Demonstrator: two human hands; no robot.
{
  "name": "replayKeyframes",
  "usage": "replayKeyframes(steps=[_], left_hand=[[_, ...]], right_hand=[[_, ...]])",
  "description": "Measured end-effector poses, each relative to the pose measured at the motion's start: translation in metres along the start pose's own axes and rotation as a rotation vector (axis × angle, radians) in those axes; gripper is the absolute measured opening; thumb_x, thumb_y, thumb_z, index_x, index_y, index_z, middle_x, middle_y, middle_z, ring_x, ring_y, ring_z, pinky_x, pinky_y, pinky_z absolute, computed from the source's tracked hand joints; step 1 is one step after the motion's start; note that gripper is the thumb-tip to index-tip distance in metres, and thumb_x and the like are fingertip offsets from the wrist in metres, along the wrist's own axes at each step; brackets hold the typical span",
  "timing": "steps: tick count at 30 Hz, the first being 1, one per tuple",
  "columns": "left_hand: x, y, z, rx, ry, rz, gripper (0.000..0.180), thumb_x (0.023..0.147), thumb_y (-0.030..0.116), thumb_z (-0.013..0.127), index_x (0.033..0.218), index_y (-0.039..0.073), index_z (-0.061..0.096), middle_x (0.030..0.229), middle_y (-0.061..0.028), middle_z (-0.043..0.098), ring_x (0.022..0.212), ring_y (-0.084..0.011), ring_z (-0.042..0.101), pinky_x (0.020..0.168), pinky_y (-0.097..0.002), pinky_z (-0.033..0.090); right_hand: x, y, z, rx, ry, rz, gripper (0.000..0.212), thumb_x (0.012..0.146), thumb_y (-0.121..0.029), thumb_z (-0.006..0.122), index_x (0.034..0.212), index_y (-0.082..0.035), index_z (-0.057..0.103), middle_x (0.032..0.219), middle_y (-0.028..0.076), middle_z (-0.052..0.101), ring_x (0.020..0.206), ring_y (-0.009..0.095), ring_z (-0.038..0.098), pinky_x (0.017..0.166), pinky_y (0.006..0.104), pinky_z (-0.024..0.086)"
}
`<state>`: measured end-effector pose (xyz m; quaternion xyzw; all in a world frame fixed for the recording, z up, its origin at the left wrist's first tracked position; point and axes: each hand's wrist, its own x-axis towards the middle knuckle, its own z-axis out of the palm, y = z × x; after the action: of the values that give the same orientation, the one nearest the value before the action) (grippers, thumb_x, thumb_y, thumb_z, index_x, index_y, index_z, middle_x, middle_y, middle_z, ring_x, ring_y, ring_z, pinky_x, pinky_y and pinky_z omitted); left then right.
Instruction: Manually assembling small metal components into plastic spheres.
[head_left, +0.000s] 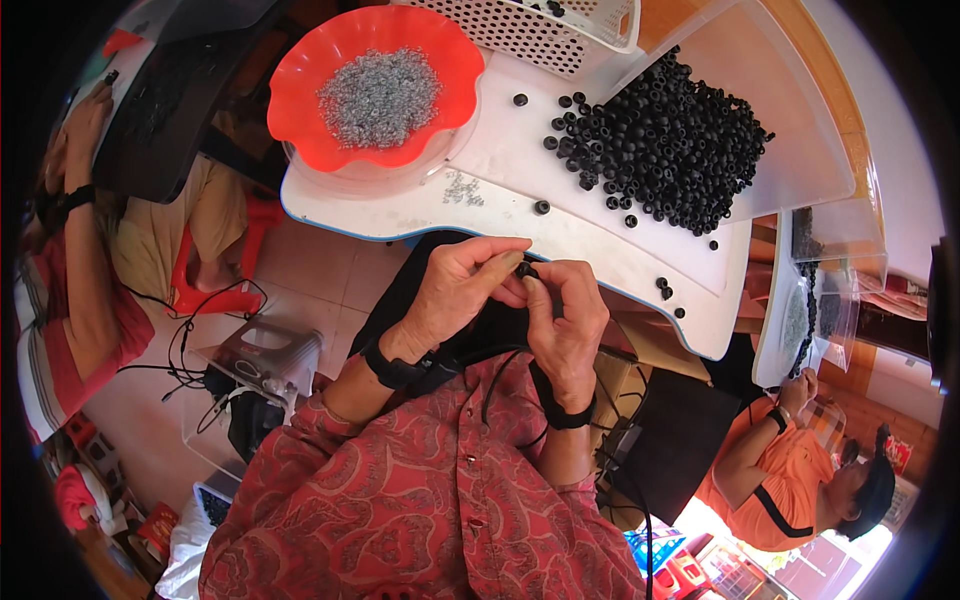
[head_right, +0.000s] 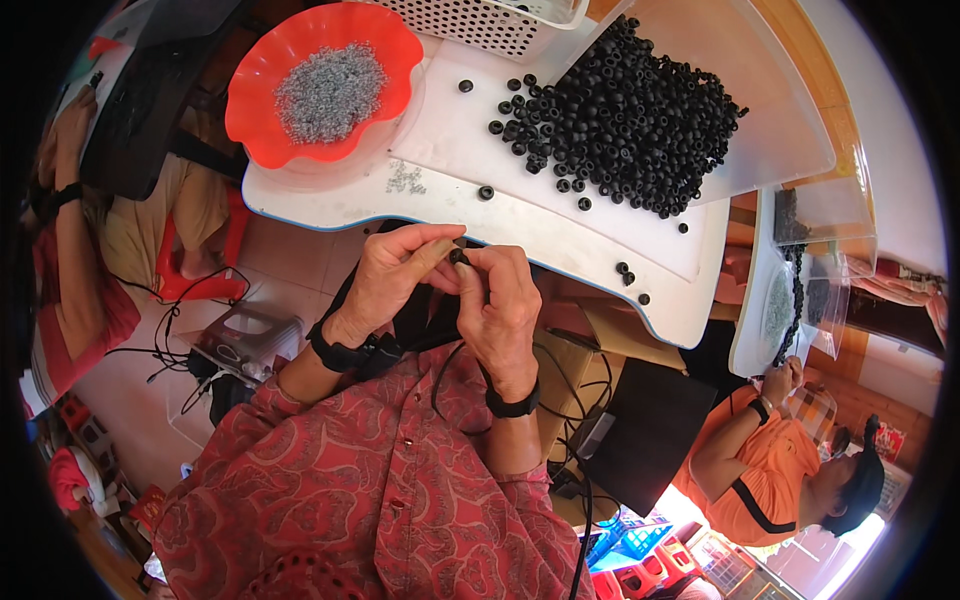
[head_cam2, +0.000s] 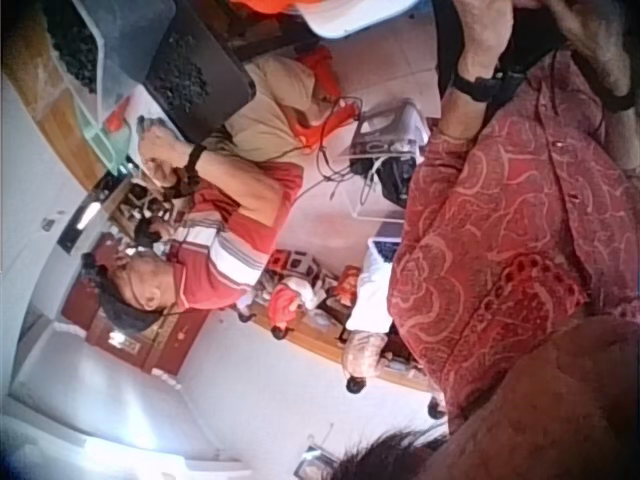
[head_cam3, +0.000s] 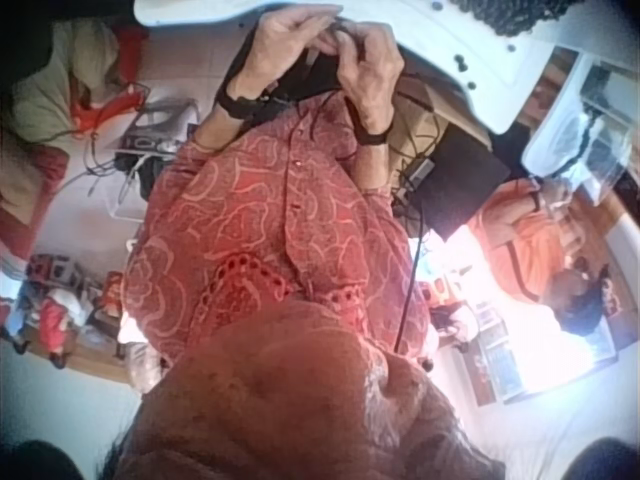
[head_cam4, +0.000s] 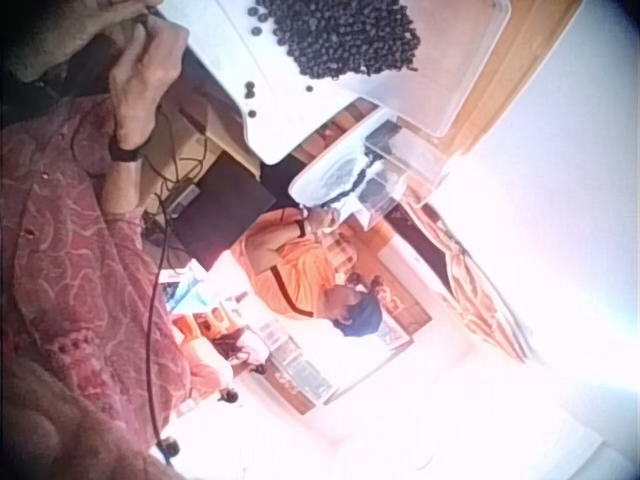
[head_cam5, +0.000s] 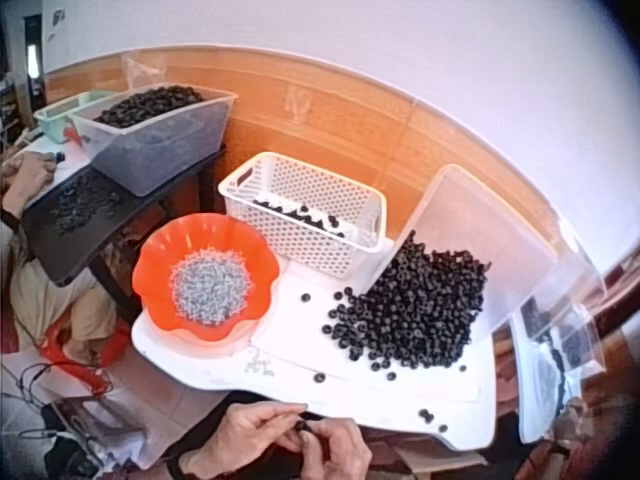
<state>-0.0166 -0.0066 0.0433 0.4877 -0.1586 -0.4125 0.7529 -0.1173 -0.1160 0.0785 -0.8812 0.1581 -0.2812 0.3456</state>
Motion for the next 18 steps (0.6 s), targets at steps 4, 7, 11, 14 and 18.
replayKeyframes(steps=[4,7,11,14,18], left_hand=[[-0.001,0.0,0.0,0.101,-0.009,0.012,0.029,0.092,0.008,0.064,0.117,-0.007,0.061,0.093,-0.0114,0.069,0.079,-0.0138,0.068,0.071,-0.0253,0.058],[-0.001,-0.001,0.002,0.145,-0.014,-0.013,0.029,0.089,0.008,0.068,0.113,-0.008,0.063,0.093,-0.0115,0.069,0.079,-0.0128,0.067,0.07,-0.0241,0.057],[-0.001,-0.001,0.002,0.063,-0.016,-0.071,0.026,0.09,0.008,0.068,0.111,-0.008,0.064,0.093,-0.0118,0.069,0.079,-0.0126,0.067,0.069,-0.0244,0.057],[-0.001,-0.003,-0.004,0.078,-0.058,-0.115,0.026,0.091,0.008,0.066,0.111,-0.008,0.064,0.094,-0.0123,0.069,0.079,-0.0129,0.067,0.07,-0.025,0.057],[-0.001,-0.001,-0.007,-0.076,-0.104,-0.116,0.026,0.093,0.011,0.063,0.113,-0.007,0.064,0.095,-0.0121,0.069,0.076,-0.0137,0.067,0.069,-0.0257,0.058]], right_hand=[[-0.002,0.001,0.003,0.015,-0.019,0.0,0.017,0.078,0.008,0.065,0.093,0.0,0.061,0.087,0.015,0.06,0.072,0.03,0.063,0.059,0.0357,0.051],[-0.004,-0.001,0.005,0.0,-0.026,0.021,0.016,0.078,0.008,0.065,0.092,0.0,0.061,0.086,0.015,0.059,0.071,0.031,0.062,0.058,0.0373,0.051],[-0.008,-0.002,0.007,0.028,-0.022,0.075,0.016,0.079,0.007,0.065,0.093,0.0,0.061,0.084,0.015,0.059,0.071,0.03,0.062,0.058,0.0364,0.05],[-0.012,-0.001,0.005,0.101,-0.058,0.172,0.016,0.081,0.006,0.065,0.095,0.001,0.062,0.085,0.013,0.061,0.071,0.025,0.063,0.06,0.0329,0.05],[-0.017,0.001,0.007,0.398,0.038,0.373,0.012,0.086,0.004,0.063,0.098,0.001,0.062,0.089,0.007,0.064,0.075,0.013,0.063,0.064,0.0256,0.051]])
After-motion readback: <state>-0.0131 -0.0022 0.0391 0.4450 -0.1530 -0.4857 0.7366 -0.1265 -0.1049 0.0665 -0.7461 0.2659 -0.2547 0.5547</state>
